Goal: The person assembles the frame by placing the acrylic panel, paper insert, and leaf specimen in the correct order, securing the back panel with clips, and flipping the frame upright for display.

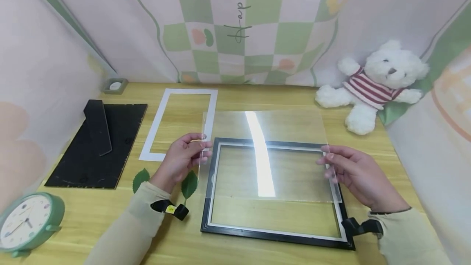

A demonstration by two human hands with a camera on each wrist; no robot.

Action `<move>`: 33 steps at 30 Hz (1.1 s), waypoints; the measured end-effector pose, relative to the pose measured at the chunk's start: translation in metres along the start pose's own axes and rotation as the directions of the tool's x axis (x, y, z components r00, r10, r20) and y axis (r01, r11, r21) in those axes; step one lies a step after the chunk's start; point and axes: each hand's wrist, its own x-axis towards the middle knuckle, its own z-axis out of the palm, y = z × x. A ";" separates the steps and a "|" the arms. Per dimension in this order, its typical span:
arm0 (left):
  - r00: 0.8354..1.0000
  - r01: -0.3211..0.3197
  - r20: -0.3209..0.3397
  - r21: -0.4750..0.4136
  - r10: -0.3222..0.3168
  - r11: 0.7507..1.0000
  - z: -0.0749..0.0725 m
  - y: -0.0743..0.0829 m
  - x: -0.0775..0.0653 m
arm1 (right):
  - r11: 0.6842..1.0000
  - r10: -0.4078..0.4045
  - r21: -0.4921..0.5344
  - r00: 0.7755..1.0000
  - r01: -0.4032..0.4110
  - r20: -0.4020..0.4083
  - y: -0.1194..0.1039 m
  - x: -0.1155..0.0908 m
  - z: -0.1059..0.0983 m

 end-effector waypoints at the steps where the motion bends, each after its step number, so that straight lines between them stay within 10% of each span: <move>1: 1.000 0.001 0.003 0.011 -0.001 1.000 0.001 -0.001 -0.001 | 1.000 0.007 -0.003 1.000 -0.007 -0.002 0.000 0.000 -0.001; 11: 0.998 -0.024 0.053 0.049 0.022 0.999 0.001 -0.014 -0.010 | 0.995 0.060 -0.083 0.998 -0.060 -0.004 0.007 -0.009 -0.004; 20: 0.995 -0.088 0.073 0.253 0.072 0.964 0.000 -0.019 -0.013 | 0.999 0.039 -0.024 0.999 -0.039 -0.016 0.021 -0.020 -0.009; 33: 0.981 -0.194 0.122 0.580 0.151 0.791 -0.007 -0.024 -0.008 | 0.990 0.107 -0.089 0.993 -0.112 -0.058 0.036 -0.037 -0.023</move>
